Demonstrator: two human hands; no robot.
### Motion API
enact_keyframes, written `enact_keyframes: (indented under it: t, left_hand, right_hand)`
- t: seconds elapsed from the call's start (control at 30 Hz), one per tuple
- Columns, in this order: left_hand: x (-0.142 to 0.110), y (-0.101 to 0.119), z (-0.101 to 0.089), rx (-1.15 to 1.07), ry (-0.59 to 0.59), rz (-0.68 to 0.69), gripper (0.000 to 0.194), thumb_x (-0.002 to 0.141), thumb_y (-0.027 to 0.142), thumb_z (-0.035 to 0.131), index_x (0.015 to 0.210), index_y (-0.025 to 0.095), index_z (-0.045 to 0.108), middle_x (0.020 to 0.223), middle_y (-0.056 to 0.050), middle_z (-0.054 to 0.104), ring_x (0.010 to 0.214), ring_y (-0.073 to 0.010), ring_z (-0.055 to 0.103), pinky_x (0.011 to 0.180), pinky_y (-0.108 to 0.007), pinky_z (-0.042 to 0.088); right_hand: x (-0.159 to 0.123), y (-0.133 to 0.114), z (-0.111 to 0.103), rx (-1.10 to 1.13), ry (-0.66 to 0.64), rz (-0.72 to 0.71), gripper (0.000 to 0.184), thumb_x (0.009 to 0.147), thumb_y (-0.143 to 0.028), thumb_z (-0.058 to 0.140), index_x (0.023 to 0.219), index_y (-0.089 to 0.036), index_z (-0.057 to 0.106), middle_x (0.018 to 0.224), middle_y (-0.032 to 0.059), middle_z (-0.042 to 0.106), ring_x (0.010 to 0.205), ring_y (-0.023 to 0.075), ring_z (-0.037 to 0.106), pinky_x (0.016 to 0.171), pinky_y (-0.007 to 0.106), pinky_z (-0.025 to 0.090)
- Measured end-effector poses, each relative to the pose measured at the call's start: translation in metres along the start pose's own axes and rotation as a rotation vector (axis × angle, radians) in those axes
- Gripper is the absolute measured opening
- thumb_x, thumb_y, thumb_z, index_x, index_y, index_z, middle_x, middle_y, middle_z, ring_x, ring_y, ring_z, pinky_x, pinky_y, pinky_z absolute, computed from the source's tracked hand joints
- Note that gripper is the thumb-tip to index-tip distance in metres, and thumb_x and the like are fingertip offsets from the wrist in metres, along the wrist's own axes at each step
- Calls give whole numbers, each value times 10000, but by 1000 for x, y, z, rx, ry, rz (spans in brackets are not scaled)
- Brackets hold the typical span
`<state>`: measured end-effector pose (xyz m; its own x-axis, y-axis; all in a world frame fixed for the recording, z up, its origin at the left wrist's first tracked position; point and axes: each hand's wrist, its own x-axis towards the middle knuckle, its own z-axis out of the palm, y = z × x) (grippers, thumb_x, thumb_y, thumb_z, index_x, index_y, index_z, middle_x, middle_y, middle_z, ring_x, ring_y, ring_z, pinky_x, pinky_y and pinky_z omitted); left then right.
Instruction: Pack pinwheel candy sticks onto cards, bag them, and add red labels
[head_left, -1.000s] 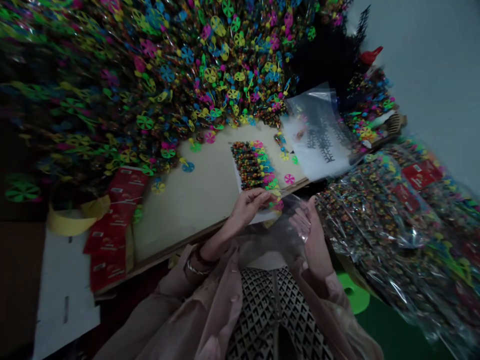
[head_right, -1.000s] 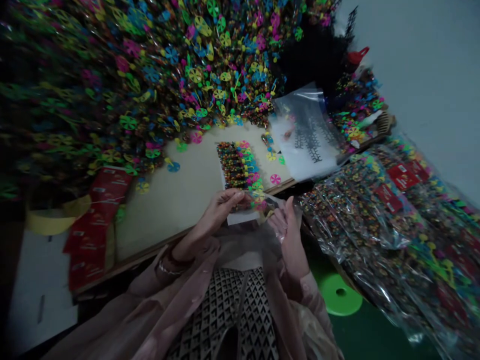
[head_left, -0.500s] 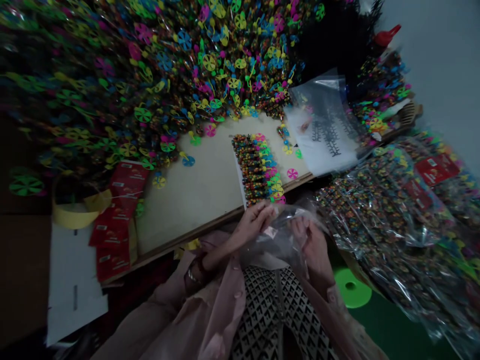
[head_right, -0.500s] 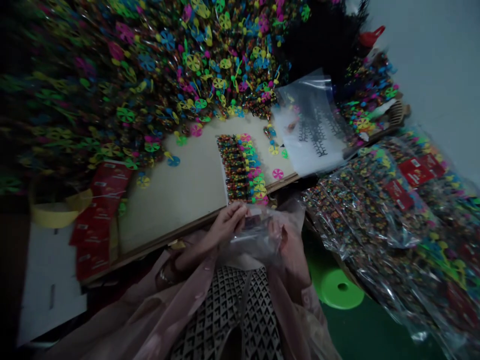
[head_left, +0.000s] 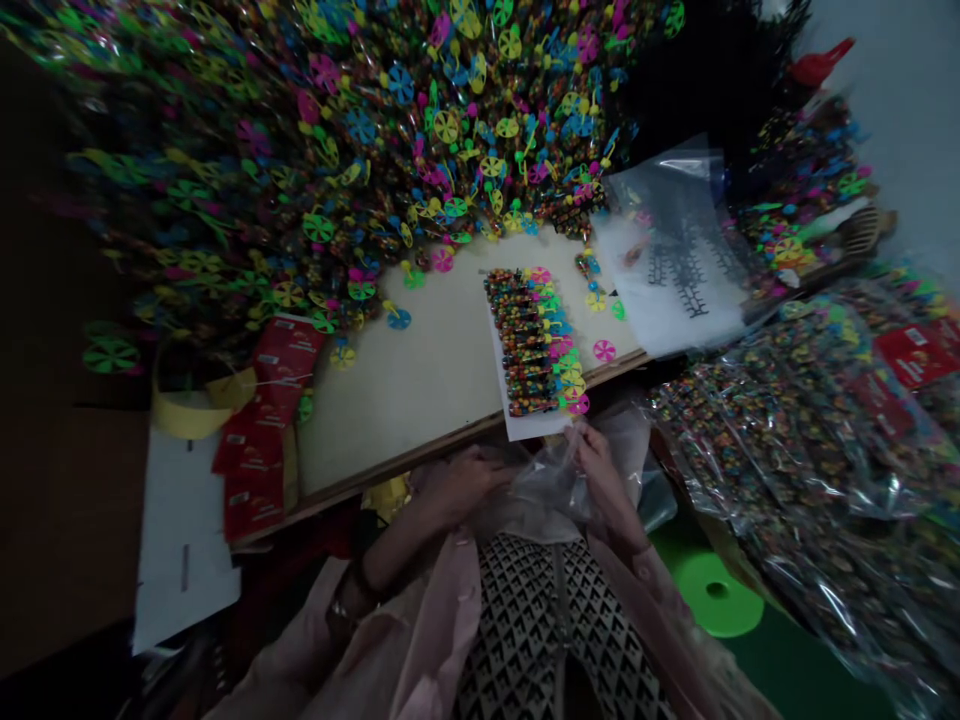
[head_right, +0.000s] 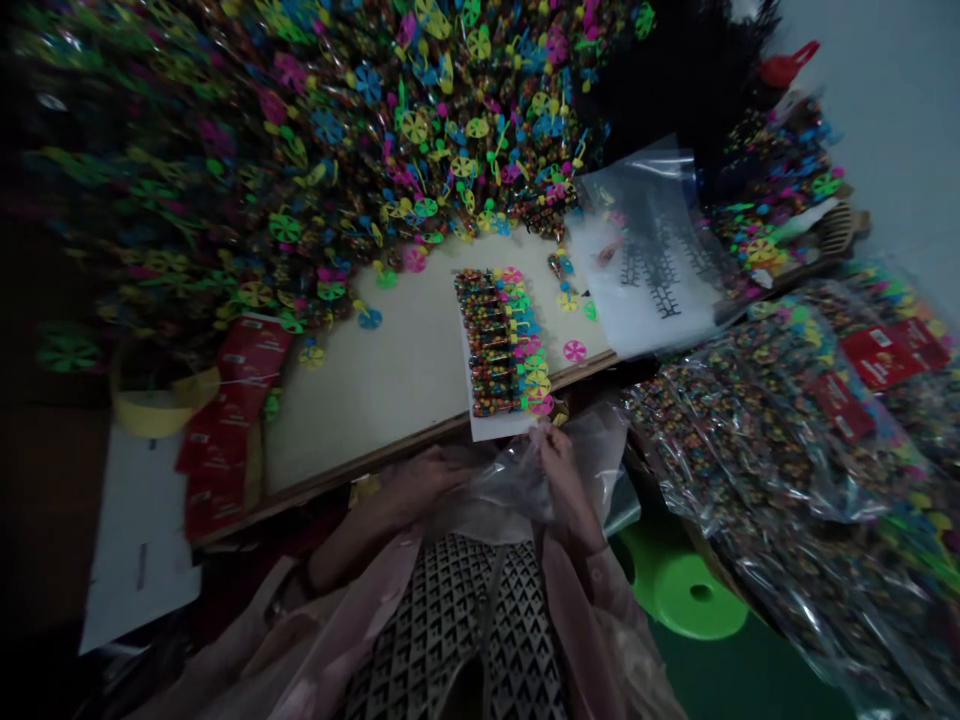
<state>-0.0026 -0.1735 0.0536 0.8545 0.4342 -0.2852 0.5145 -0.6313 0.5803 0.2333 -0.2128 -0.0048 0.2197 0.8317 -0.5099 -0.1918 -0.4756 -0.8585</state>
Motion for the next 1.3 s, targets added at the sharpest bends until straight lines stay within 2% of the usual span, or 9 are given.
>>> enact_keyframes:
  t: [0.13, 0.27, 0.37, 0.47, 0.6, 0.77, 1.03, 1.13, 1.3]
  left_hand:
    - [-11, -10, 6, 167, -32, 1, 208, 883, 146, 498, 1022, 206, 641, 955, -55, 668, 903, -204, 623, 913, -362, 388]
    - [-16, -14, 20, 218, -42, -44, 218, 877, 141, 508, 1041, 218, 629, 1039, -62, 650, 961, -222, 609, 911, -380, 407]
    - [-10, -19, 27, 203, -30, -77, 244, 898, 149, 483, 1055, 252, 639, 1099, -59, 634, 1018, -210, 594, 921, -369, 415]
    - [-5, -24, 27, 183, -10, -39, 248, 898, 145, 482, 1054, 246, 645, 1135, -69, 620, 1080, -211, 569, 968, -387, 393]
    - [-5, -29, 22, 121, 73, 34, 202, 889, 156, 509, 1027, 220, 642, 1084, -59, 636, 1051, -194, 566, 1016, -387, 357]
    - [-1, -42, 19, -93, 261, 50, 224, 950, 247, 419, 889, 183, 625, 919, -55, 648, 906, -172, 575, 868, -304, 421]
    - [46, -46, -21, -570, 629, -134, 374, 940, 427, 423, 694, 176, 551, 703, -11, 517, 708, -140, 501, 684, -256, 399]
    - [66, -57, -32, -800, 717, -191, 413, 865, 518, 517, 645, 170, 549, 792, -27, 522, 778, -144, 513, 724, -257, 420]
    - [84, -77, -40, -1102, 856, -354, 366, 744, 525, 661, 685, 165, 637, 1162, -79, 557, 1113, -208, 508, 951, -306, 387]
  right_hand:
    - [-21, 14, -7, -108, -91, -40, 313, 807, -522, 567, 790, -210, 571, 625, -41, 524, 524, 105, 424, 492, 224, 348]
    - [-37, 27, -28, -400, -211, -162, 346, 889, -498, 464, 774, -200, 595, 679, -9, 572, 632, 139, 506, 594, 250, 411]
    - [-32, 26, -50, -602, -341, -336, 352, 915, -440, 440, 714, -207, 610, 682, 12, 612, 678, 165, 550, 700, 303, 454]
    - [-21, 16, -67, -706, -355, -556, 276, 918, -355, 448, 780, -224, 648, 840, 39, 684, 818, 193, 613, 936, 419, 419]
    - [-8, 3, -70, -639, -255, -634, 227, 917, -314, 459, 853, -237, 662, 912, 34, 688, 896, 194, 626, 1055, 453, 350]
    - [5, 5, -48, -483, -15, -529, 262, 899, -393, 469, 824, -217, 648, 829, 32, 648, 815, 180, 588, 765, 318, 478]
    - [28, -21, -12, -409, 373, -478, 339, 893, -453, 412, 739, -187, 555, 722, 15, 565, 726, 160, 487, 698, 276, 409]
    - [45, -40, -3, -440, 345, -473, 353, 898, -473, 399, 772, -183, 555, 731, 7, 555, 700, 148, 458, 669, 260, 380]
    - [74, -66, 4, -564, 311, -545, 305, 882, -457, 431, 820, -187, 560, 738, 1, 551, 687, 155, 470, 690, 271, 374]
